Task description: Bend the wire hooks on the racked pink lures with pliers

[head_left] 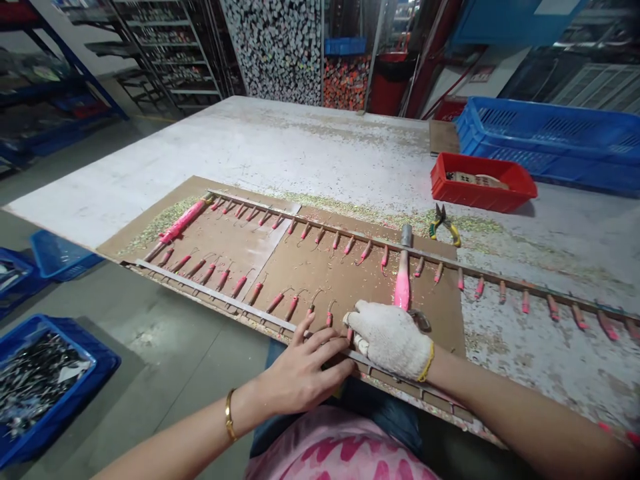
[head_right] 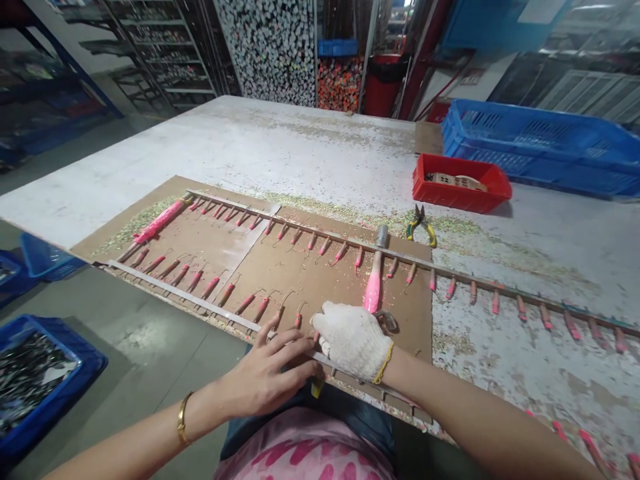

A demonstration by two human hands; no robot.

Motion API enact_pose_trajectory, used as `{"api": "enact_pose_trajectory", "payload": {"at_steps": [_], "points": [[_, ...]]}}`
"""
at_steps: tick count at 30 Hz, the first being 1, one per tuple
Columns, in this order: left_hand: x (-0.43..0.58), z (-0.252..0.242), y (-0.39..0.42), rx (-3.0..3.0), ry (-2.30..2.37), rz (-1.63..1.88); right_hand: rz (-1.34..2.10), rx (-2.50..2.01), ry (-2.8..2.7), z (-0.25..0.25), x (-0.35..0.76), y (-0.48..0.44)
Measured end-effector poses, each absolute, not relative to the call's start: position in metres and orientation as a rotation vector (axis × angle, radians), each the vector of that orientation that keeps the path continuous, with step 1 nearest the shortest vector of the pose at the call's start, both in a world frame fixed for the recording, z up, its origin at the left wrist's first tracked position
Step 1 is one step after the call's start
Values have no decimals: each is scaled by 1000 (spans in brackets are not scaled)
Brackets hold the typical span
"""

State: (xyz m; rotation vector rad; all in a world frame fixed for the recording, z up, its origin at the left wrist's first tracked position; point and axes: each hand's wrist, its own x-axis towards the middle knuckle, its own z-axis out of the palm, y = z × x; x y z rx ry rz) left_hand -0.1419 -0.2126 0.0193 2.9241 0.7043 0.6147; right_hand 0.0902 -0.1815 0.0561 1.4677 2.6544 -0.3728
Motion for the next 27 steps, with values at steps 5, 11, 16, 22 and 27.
{"api": "enact_pose_trajectory", "payload": {"at_steps": [5, 11, 16, 22, 27], "points": [[-138, 13, -214, 2905, 756, 593, -318, 1450, 2702, 53, 94, -184], [-137, 9, -234, 2924, 791, 698, -231, 1404, 2740, 42, 100, -187], [-159, -4, -258, 2691, 1182, 1104, -369, 1430, 2881, 42, 116, -185], [-170, -9, -262, 2382, 1690, 1117, -366, 1407, 2900, 66, 96, -167], [-154, -11, -261, 2251, 1811, 1094, -227, 1147, 2743, 65, 49, -139]]}}
